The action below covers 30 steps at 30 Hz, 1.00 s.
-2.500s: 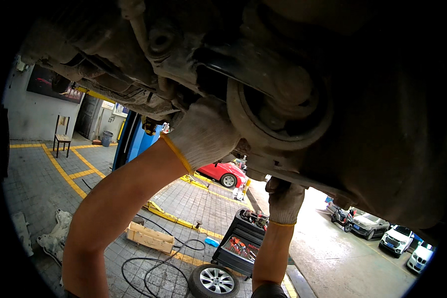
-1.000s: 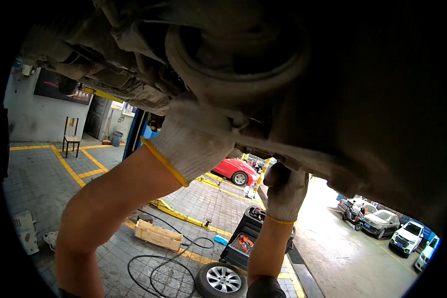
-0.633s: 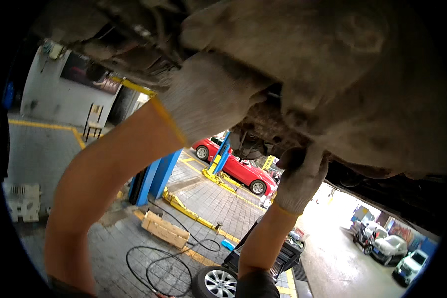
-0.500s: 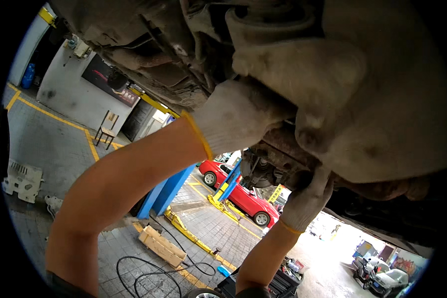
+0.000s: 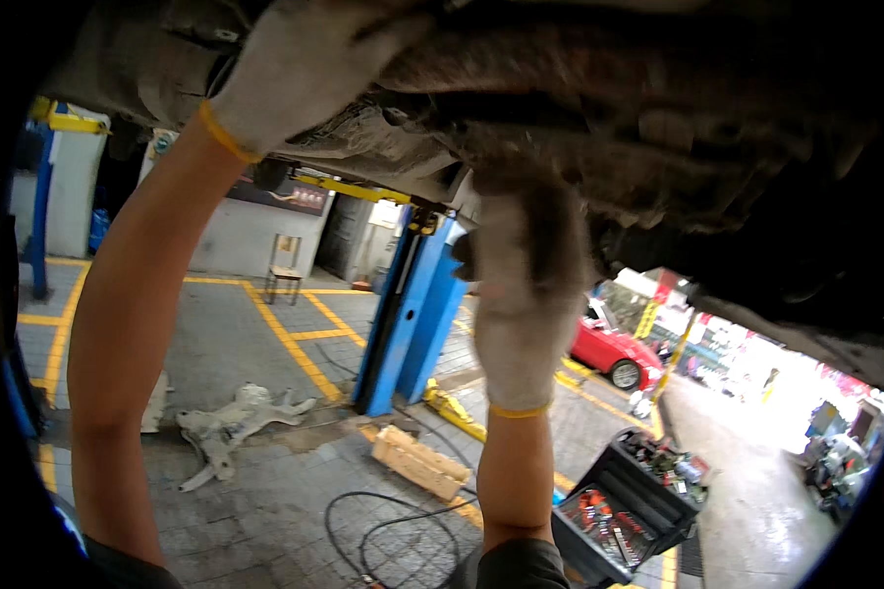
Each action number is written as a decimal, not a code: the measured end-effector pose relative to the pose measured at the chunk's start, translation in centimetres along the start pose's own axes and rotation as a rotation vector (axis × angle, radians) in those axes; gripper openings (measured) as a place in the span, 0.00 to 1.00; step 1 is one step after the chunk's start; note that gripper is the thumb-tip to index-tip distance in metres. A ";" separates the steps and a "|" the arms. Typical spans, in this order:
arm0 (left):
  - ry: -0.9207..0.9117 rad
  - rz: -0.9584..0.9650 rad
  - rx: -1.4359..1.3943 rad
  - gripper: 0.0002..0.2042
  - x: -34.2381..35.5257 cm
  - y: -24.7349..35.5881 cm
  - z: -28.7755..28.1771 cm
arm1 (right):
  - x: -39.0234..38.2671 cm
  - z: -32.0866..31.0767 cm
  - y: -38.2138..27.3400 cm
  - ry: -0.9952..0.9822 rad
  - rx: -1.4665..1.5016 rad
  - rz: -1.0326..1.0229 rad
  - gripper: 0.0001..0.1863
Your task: The person removes a large underbody shield from a lifted vehicle, places it on the floor, then retrieves a socket wrench from a tool cart and uses it to loosen and remove bolts from the underside of the car. The person continues to remove fasteners and components from the undercarriage.
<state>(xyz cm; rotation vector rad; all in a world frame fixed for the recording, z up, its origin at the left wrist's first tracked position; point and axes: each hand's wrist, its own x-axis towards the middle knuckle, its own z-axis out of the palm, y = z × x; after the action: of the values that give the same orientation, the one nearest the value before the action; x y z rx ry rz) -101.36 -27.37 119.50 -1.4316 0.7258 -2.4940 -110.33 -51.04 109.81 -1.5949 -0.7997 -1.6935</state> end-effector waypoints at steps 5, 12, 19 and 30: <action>-0.010 0.026 -0.173 0.19 2.5 0.2 0.1 | -3.2 6.6 3.7 -0.221 0.304 0.172 0.25; -0.012 -0.111 -0.418 0.20 1.9 -1.3 -0.5 | -3.2 13.3 1.7 -0.218 0.444 0.227 0.39; -0.001 -0.429 -0.628 0.20 2.4 -0.8 -1.0 | -0.2 17.7 1.7 -0.002 0.581 0.214 0.30; -0.074 -0.219 -0.463 0.22 2.3 -1.1 -0.2 | 5.3 23.5 2.9 0.091 0.772 0.332 0.27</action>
<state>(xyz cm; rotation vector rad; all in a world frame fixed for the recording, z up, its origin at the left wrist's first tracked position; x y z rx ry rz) -102.68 -27.26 121.72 -1.8285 1.2560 -2.5178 -94.39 -34.13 116.65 -1.0279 -0.9291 -1.0212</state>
